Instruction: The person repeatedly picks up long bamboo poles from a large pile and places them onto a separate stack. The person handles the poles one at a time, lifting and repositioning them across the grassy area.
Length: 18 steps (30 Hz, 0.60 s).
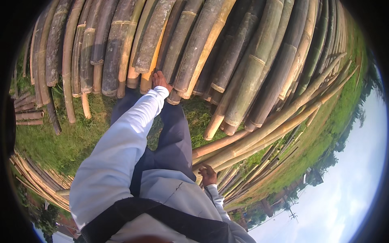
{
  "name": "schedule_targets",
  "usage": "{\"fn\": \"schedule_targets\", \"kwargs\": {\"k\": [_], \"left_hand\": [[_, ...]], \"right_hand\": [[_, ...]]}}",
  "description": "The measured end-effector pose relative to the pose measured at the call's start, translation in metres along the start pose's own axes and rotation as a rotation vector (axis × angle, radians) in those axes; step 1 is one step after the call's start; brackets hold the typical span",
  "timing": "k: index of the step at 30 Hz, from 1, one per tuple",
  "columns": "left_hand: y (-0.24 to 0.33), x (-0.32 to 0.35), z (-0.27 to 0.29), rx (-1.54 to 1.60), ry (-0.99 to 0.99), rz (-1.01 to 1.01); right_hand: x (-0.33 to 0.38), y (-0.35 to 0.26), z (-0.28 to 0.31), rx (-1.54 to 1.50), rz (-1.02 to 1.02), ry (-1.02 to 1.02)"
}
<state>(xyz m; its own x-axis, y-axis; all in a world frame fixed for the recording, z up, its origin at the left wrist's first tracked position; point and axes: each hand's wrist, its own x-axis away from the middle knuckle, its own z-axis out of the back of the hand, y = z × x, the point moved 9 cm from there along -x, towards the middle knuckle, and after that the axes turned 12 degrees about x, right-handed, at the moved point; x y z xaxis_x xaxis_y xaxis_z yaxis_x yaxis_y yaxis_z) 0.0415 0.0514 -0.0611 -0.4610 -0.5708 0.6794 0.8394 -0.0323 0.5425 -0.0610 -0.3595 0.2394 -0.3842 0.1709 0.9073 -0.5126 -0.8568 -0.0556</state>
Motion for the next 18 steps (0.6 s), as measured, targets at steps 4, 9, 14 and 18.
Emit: {"fn": "schedule_targets", "kwargs": {"k": [4,9,14,18], "left_hand": [[0.014,0.007,0.001,0.039,-0.009,-0.090],[0.011,0.021,0.028,0.136,-0.043,-0.095],[0.003,0.038,0.062,0.221,-0.183,-0.065],[0.034,0.076,0.137,0.717,-0.360,-0.082]], "right_hand": [[0.002,0.007,0.006,-0.036,-0.033,0.050],[-0.009,-0.009,-0.004,-0.049,0.006,0.065],[-0.017,-0.016,0.013,-0.122,0.113,0.107],[-0.069,0.005,0.009,-0.103,0.247,0.026]]}}
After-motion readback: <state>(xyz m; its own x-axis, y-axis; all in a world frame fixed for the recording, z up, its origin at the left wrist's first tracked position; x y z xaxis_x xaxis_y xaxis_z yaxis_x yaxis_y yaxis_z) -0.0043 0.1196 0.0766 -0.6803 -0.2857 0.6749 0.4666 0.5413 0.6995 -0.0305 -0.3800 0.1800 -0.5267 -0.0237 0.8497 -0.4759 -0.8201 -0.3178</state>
